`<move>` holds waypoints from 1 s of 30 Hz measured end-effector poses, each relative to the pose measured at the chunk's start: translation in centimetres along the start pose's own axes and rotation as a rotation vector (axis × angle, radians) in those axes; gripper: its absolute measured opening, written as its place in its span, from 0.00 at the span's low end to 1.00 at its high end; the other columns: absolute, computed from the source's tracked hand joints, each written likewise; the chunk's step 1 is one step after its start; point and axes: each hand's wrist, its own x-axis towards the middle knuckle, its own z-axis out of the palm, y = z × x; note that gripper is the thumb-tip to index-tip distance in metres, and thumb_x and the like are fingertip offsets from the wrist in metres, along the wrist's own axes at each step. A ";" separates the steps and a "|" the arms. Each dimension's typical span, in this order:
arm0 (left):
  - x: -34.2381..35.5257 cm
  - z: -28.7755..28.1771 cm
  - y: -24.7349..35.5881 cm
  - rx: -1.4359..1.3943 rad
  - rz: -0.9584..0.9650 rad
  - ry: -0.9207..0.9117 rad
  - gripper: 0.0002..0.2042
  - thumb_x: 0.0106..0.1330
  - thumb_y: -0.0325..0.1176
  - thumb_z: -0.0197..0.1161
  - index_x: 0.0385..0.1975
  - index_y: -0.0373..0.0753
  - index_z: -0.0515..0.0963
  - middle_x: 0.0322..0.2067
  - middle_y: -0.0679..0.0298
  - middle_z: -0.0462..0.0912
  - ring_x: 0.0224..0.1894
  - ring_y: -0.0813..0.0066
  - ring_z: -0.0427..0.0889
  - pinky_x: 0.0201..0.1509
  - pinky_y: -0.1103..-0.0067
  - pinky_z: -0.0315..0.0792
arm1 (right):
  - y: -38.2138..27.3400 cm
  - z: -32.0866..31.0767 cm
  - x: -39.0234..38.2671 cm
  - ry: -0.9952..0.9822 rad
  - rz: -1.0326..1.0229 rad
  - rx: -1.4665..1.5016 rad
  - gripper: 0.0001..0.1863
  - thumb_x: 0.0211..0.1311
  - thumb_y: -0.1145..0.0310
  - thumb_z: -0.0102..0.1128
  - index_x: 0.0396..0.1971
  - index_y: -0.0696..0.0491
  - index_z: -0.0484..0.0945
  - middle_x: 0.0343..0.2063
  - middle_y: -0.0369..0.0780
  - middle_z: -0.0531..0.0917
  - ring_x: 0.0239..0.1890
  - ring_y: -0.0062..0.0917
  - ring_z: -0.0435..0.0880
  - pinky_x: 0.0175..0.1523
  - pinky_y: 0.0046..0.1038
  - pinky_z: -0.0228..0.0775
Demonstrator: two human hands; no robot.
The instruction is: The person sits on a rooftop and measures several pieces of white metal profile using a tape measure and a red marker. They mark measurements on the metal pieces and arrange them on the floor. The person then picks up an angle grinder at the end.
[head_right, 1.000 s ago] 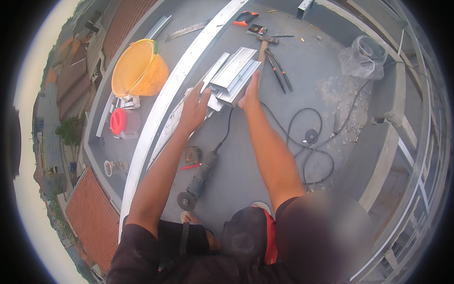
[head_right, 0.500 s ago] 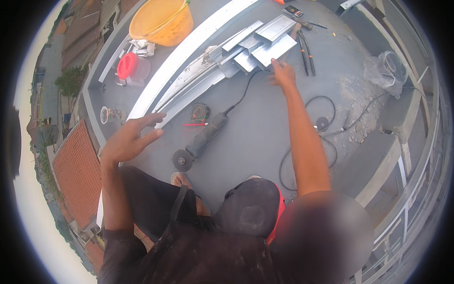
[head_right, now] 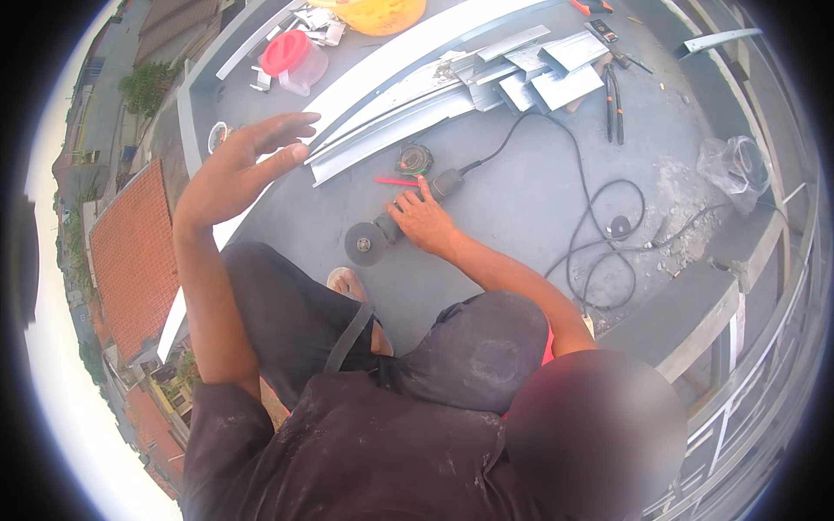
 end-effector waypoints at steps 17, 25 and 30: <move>6.1 3.3 -1.8 0.019 -0.059 -0.059 0.26 0.76 0.48 0.67 0.67 0.38 0.81 0.56 0.47 0.88 0.59 0.58 0.87 0.65 0.65 0.77 | 8.4 -7.4 -28.3 0.143 1.193 -0.116 0.42 0.49 0.68 0.84 0.67 0.52 0.73 0.55 0.44 0.77 0.63 0.43 0.74 0.74 0.56 0.58; 29.4 11.8 0.7 0.222 0.062 0.001 0.29 0.76 0.53 0.62 0.64 0.34 0.82 0.57 0.43 0.87 0.61 0.48 0.86 0.67 0.62 0.77 | 9.6 -6.0 -30.0 0.170 1.391 -0.098 0.45 0.56 0.65 0.81 0.73 0.54 0.68 0.60 0.46 0.76 0.67 0.45 0.73 0.76 0.60 0.55; 36.8 19.4 1.1 0.477 -0.026 0.198 0.29 0.77 0.56 0.60 0.59 0.33 0.82 0.53 0.47 0.89 0.58 0.49 0.88 0.63 0.58 0.80 | 9.8 -5.9 -29.5 0.070 1.426 -0.113 0.50 0.63 0.62 0.77 0.80 0.53 0.58 0.69 0.46 0.73 0.73 0.44 0.69 0.79 0.66 0.49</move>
